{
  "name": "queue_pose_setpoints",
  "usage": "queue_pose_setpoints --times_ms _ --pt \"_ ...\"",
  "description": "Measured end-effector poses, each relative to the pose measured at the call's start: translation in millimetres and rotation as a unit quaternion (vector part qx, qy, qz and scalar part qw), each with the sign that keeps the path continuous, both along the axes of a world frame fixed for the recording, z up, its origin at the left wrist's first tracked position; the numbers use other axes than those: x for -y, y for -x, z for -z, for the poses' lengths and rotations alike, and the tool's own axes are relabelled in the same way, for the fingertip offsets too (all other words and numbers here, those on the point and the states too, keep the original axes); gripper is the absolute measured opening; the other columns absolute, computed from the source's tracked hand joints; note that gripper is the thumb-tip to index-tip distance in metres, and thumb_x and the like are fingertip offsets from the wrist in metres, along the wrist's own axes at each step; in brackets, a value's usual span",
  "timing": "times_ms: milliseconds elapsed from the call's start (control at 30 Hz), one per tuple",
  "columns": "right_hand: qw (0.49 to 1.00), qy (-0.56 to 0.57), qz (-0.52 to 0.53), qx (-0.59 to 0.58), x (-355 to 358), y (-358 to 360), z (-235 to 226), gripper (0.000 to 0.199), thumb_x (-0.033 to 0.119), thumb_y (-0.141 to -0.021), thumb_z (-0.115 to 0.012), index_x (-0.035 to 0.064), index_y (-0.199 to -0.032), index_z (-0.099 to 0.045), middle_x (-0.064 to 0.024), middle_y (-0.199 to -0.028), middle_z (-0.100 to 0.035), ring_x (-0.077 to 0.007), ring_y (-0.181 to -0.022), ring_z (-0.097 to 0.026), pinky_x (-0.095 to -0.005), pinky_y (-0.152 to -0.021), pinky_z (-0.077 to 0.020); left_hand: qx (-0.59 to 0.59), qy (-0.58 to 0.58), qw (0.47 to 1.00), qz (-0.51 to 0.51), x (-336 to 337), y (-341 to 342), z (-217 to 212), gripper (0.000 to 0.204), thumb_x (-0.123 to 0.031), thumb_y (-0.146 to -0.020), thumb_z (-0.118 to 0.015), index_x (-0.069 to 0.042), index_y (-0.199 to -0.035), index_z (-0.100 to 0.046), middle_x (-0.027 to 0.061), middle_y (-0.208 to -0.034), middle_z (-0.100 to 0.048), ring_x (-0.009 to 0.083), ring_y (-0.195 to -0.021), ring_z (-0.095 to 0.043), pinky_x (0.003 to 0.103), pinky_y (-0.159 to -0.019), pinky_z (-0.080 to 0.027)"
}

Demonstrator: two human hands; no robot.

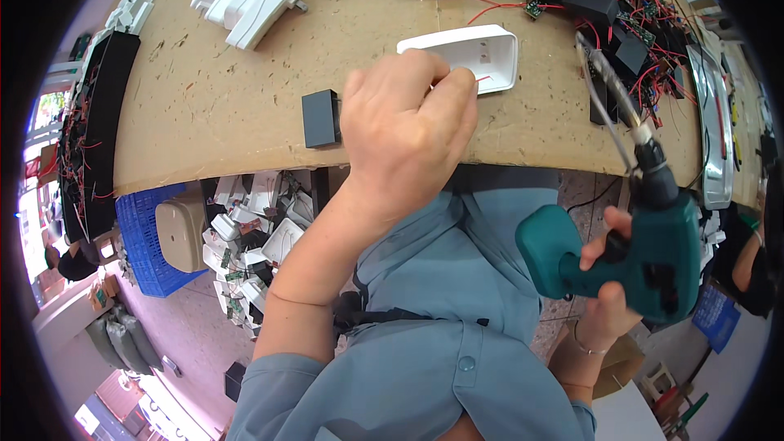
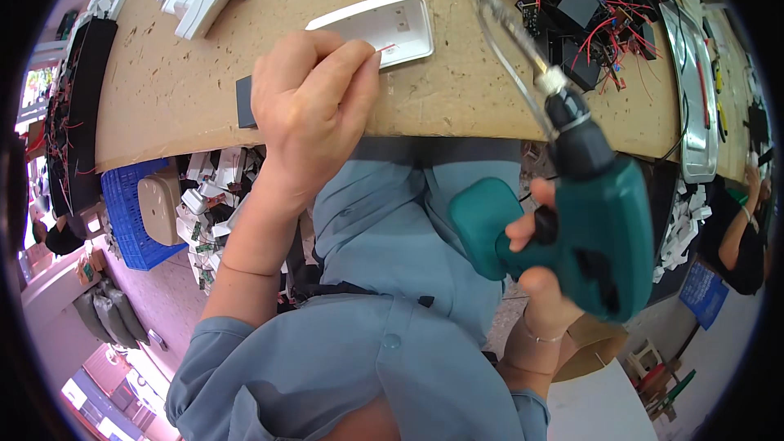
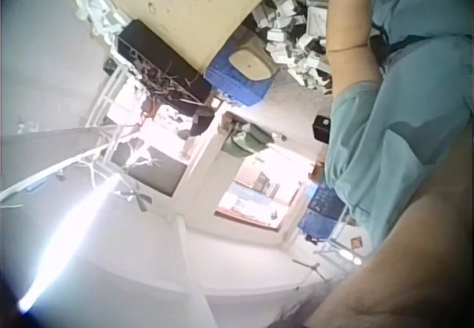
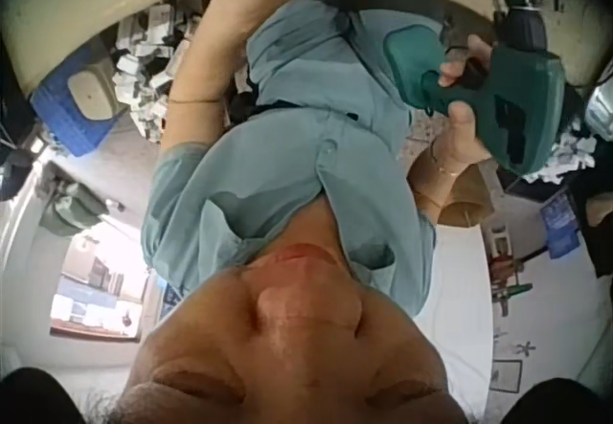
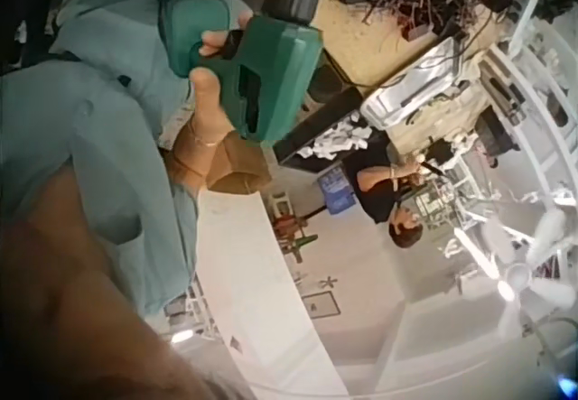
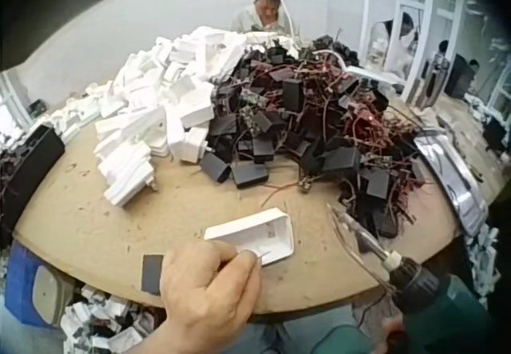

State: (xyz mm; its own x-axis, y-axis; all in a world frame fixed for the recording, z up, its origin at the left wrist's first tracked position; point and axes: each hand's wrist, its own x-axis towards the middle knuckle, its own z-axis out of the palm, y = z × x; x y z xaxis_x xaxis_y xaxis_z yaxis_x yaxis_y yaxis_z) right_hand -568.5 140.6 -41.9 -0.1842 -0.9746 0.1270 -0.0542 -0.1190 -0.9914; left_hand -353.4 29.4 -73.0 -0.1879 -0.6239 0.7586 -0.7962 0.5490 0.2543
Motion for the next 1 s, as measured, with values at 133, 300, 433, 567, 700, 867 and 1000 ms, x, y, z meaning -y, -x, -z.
queue_pose_setpoints --times_ms 133,300,433,567,700,867,1000 --pt "0.998 -0.036 0.042 -0.031 -20 -8 0 0.074 0.043 -0.064 -0.073 -0.0087 -0.109 -0.045 -0.0191 -0.100 -0.055 -0.0137 -0.065 -0.056 -0.0220 -0.053 -0.0447 0.004 0.018 0.999 -0.038 0 7 -3 0.008 -0.009 -0.059 -0.064 -0.009 -0.064 -0.058 0.0002 -0.082 -0.053 0.0191 -0.075 -0.049 0.033 -0.070 -0.030" --pt "0.997 -0.063 0.025 -0.025 -22 -18 3 0.072 0.042 -0.064 -0.073 -0.0093 -0.107 -0.047 -0.0178 -0.097 -0.057 -0.0133 -0.065 -0.055 -0.0228 -0.054 -0.0448 0.010 -0.018 0.997 -0.069 7 7 -5 0.007 -0.010 -0.061 -0.065 -0.009 -0.067 -0.064 0.0054 -0.097 -0.057 0.0201 -0.093 -0.049 0.033 -0.083 -0.024" --pt "0.997 -0.076 -0.002 -0.029 -17 -21 7 0.067 0.036 -0.065 -0.074 -0.0093 -0.108 -0.048 -0.0173 -0.097 -0.058 -0.0132 -0.066 -0.055 -0.0227 -0.056 -0.0448 -0.004 -0.034 0.997 -0.073 13 14 3 0.007 -0.010 -0.061 -0.065 -0.008 -0.068 -0.064 0.0064 -0.099 -0.056 0.0211 -0.093 -0.050 0.034 -0.082 -0.026" --pt "0.996 -0.080 -0.017 -0.029 -11 -25 8 0.064 0.031 -0.067 -0.073 -0.0089 -0.109 -0.047 -0.0182 -0.100 -0.057 -0.0137 -0.068 -0.056 -0.0227 -0.058 -0.0452 -0.046 -0.025 0.997 -0.055 15 19 3 0.009 -0.010 -0.061 -0.062 -0.004 -0.059 -0.056 0.0076 -0.097 -0.052 0.0246 -0.094 -0.046 0.045 -0.081 -0.026" --pt "0.996 -0.083 -0.012 -0.022 -9 -28 10 0.064 0.029 -0.067 -0.073 -0.0082 -0.112 -0.045 -0.0192 -0.101 -0.057 -0.0145 -0.071 -0.057 -0.0233 -0.059 -0.0461 -0.043 -0.029 0.996 -0.070 17 19 4 0.008 -0.008 -0.060 -0.061 -0.002 -0.060 -0.055 0.0088 -0.095 -0.052 0.0248 -0.091 -0.046 0.043 -0.079 -0.027" --pt "0.995 -0.097 -0.024 -0.021 -7 -27 13 0.064 0.025 -0.067 -0.074 -0.0073 -0.113 -0.044 -0.0200 -0.103 -0.056 -0.0156 -0.075 -0.058 -0.0239 -0.061 -0.0470 -0.046 -0.031 0.996 -0.071 19 20 6 0.008 -0.007 -0.059 -0.060 -0.001 -0.061 -0.056 0.0090 -0.093 -0.052 0.0248 -0.087 -0.046 0.040 -0.075 -0.028" --pt "0.995 -0.096 -0.025 -0.015 -6 -28 14 0.064 0.024 -0.067 -0.074 -0.0071 -0.114 -0.043 -0.0201 -0.103 -0.056 -0.0159 -0.076 -0.058 -0.0240 -0.061 -0.0471 -0.048 -0.033 0.996 -0.070 19 21 5 0.009 -0.006 -0.058 -0.060 0.000 -0.062 -0.056 0.0090 -0.092 -0.052 0.0248 -0.086 -0.045 0.038 -0.073 -0.028"
